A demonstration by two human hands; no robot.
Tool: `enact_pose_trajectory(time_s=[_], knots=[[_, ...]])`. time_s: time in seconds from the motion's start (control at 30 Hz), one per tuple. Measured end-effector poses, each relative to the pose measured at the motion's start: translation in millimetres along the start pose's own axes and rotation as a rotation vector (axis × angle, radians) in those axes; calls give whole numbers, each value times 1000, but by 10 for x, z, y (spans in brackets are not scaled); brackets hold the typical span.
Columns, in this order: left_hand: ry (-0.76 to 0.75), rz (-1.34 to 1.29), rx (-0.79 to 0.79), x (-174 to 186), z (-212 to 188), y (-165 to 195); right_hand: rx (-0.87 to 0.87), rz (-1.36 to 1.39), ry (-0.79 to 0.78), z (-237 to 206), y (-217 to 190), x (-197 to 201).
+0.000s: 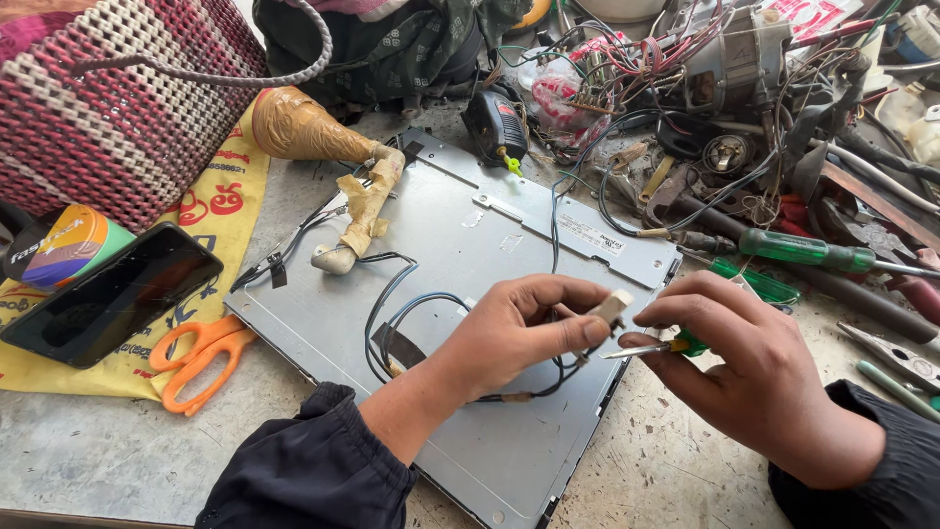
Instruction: The person disassembles a small white electrical component using a screwdriver and hammer, removes internal parts, and handles wires and a metal plate on a cluttered workbench.
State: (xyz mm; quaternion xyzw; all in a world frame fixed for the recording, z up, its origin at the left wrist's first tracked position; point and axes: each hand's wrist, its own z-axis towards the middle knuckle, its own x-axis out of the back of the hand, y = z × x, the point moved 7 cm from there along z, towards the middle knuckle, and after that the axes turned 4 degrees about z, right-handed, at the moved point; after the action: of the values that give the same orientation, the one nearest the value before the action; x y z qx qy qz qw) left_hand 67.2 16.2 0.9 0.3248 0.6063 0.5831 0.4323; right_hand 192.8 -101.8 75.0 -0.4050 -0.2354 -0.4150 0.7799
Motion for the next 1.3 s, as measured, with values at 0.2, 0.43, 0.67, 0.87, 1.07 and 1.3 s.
enact_pose_trajectory(time_s=[0.2, 0.43, 0.67, 0.87, 1.07, 1.3], knots=[[23, 63, 17, -17, -12, 6, 84, -76, 17, -16, -102, -44], [47, 60, 5, -13, -6, 48, 6, -37, 7, 24, -30, -49], [77, 103, 19, -16, 14, 17, 122, -151, 25, 2, -135, -22], [86, 108, 8, -9, 8, 36, 24, -82, 16, 11, -42, -35], [79, 104, 7, -19, 15, 34, 150, -201, 22, -17, -138, -33], [81, 114, 8, -9, 10, 47, 84, -120, 36, 3, -75, 1]])
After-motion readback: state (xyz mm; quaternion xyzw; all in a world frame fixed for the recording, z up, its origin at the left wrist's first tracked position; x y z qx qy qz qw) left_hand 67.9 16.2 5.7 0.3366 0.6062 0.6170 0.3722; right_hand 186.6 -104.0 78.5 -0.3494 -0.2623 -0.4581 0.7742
